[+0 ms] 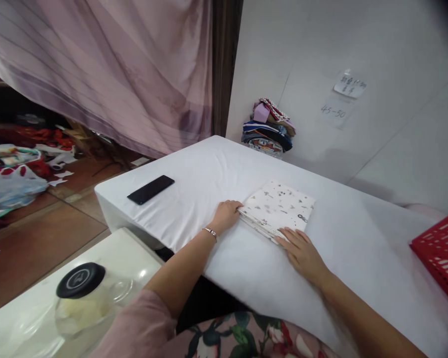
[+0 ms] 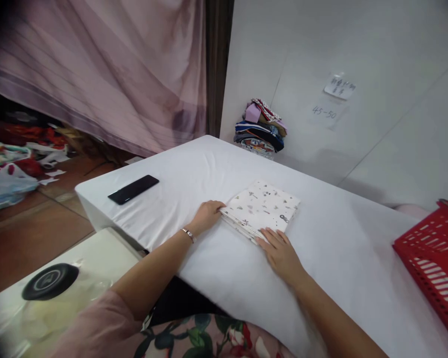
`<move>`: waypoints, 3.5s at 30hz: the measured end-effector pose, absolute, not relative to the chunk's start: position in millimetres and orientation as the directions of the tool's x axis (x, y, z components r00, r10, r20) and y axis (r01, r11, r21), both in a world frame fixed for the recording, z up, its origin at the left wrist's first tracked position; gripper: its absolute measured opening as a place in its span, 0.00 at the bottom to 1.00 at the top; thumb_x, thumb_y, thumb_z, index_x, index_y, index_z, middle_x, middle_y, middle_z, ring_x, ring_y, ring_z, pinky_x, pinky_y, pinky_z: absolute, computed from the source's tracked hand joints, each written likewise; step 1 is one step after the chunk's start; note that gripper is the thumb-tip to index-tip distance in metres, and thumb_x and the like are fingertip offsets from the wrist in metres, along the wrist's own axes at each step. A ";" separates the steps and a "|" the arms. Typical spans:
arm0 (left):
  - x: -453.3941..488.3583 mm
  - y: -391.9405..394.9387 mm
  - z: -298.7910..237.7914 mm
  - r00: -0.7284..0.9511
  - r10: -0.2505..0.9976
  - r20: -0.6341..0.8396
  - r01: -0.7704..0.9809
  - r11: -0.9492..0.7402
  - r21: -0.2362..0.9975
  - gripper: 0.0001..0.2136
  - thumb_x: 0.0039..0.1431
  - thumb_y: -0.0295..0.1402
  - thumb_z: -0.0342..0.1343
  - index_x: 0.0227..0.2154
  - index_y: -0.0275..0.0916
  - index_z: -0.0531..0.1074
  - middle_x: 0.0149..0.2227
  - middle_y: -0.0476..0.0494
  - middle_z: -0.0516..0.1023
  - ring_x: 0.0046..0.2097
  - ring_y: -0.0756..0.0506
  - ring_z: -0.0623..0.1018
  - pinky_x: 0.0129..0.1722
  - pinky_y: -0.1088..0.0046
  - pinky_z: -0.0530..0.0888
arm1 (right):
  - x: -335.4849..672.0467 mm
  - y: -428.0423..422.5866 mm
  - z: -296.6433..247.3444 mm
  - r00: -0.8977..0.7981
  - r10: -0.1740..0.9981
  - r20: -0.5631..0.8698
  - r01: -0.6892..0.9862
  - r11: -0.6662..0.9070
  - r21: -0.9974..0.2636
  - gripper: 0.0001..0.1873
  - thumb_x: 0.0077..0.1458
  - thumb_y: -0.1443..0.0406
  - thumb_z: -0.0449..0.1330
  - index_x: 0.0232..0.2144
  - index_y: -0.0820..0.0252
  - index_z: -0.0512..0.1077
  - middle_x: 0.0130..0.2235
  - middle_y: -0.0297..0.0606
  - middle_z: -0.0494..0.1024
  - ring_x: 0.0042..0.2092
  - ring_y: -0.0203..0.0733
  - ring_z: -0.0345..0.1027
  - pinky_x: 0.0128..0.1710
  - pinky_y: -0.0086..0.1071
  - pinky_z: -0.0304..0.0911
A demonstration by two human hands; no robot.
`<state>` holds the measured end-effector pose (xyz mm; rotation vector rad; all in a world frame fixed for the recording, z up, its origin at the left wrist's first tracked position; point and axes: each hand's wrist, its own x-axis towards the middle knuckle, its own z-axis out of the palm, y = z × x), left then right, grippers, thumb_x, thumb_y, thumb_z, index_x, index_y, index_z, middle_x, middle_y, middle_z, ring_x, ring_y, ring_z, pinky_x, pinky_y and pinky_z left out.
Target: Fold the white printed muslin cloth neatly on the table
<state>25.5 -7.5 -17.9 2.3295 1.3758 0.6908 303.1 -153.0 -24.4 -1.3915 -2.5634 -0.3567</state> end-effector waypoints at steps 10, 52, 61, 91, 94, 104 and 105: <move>21.7 -11.0 -27.4 0.419 0.839 0.347 0.640 -0.544 0.543 0.15 0.53 0.25 0.50 0.43 0.42 0.72 0.43 0.48 0.77 0.44 0.47 0.73 0.48 0.68 0.68 | 289.9 -169.7 -25.5 -0.391 0.871 0.298 0.904 0.424 -0.053 0.29 0.56 0.71 0.45 0.60 0.57 0.52 0.58 0.40 0.64 0.60 0.42 0.53 0.58 0.44 0.49; 58.5 -41.0 -15.8 0.537 0.643 0.546 0.526 -0.761 0.379 0.10 0.60 0.34 0.49 0.39 0.44 0.74 0.42 0.47 0.76 0.48 0.46 0.70 0.50 0.63 0.63 | 240.0 -120.2 17.7 -0.020 0.974 0.227 0.933 0.100 -0.346 0.13 0.57 0.64 0.52 0.24 0.57 0.72 0.31 0.36 0.72 0.39 0.39 0.64 0.35 0.29 0.54; 57.4 -41.7 -18.1 0.592 0.645 0.483 0.529 -0.764 0.371 0.10 0.60 0.34 0.49 0.38 0.45 0.75 0.41 0.47 0.75 0.46 0.47 0.70 0.50 0.64 0.62 | 241.2 -123.9 10.5 -0.033 0.973 0.228 0.916 0.122 -0.383 0.12 0.57 0.66 0.51 0.26 0.57 0.73 0.31 0.34 0.72 0.38 0.38 0.64 0.35 0.29 0.54; 58.0 -43.9 -17.8 0.599 0.639 0.483 0.524 -0.768 0.367 0.10 0.60 0.34 0.49 0.41 0.46 0.74 0.41 0.46 0.74 0.46 0.47 0.69 0.50 0.64 0.61 | 248.2 -130.0 2.1 -0.063 0.938 0.340 0.887 0.209 -0.411 0.12 0.59 0.67 0.47 0.31 0.57 0.70 0.34 0.36 0.72 0.39 0.40 0.63 0.39 0.31 0.57; 58.1 -44.0 -17.2 0.608 0.641 0.468 0.530 -0.767 0.363 0.11 0.61 0.35 0.47 0.40 0.46 0.74 0.40 0.46 0.74 0.46 0.46 0.69 0.50 0.64 0.61 | 248.9 -130.8 2.5 -0.093 0.941 0.325 0.885 0.228 -0.405 0.12 0.60 0.66 0.47 0.30 0.56 0.70 0.34 0.36 0.71 0.39 0.40 0.63 0.39 0.31 0.57; 60.4 -44.6 -17.0 0.598 0.605 0.525 0.507 -0.793 0.337 0.11 0.62 0.35 0.46 0.36 0.44 0.75 0.38 0.47 0.74 0.43 0.47 0.70 0.48 0.64 0.61 | 249.8 -131.0 -1.5 -0.099 0.931 0.351 0.883 0.244 -0.401 0.12 0.60 0.66 0.47 0.29 0.57 0.70 0.33 0.36 0.71 0.39 0.40 0.62 0.38 0.31 0.57; 60.1 -45.1 -16.5 0.601 0.596 0.533 0.500 -0.800 0.331 0.11 0.62 0.36 0.47 0.37 0.44 0.74 0.38 0.47 0.74 0.44 0.47 0.70 0.48 0.63 0.61 | 249.8 -131.0 -1.9 -0.099 0.928 0.358 0.881 0.249 -0.402 0.12 0.60 0.66 0.47 0.29 0.57 0.69 0.33 0.36 0.71 0.38 0.40 0.62 0.38 0.31 0.57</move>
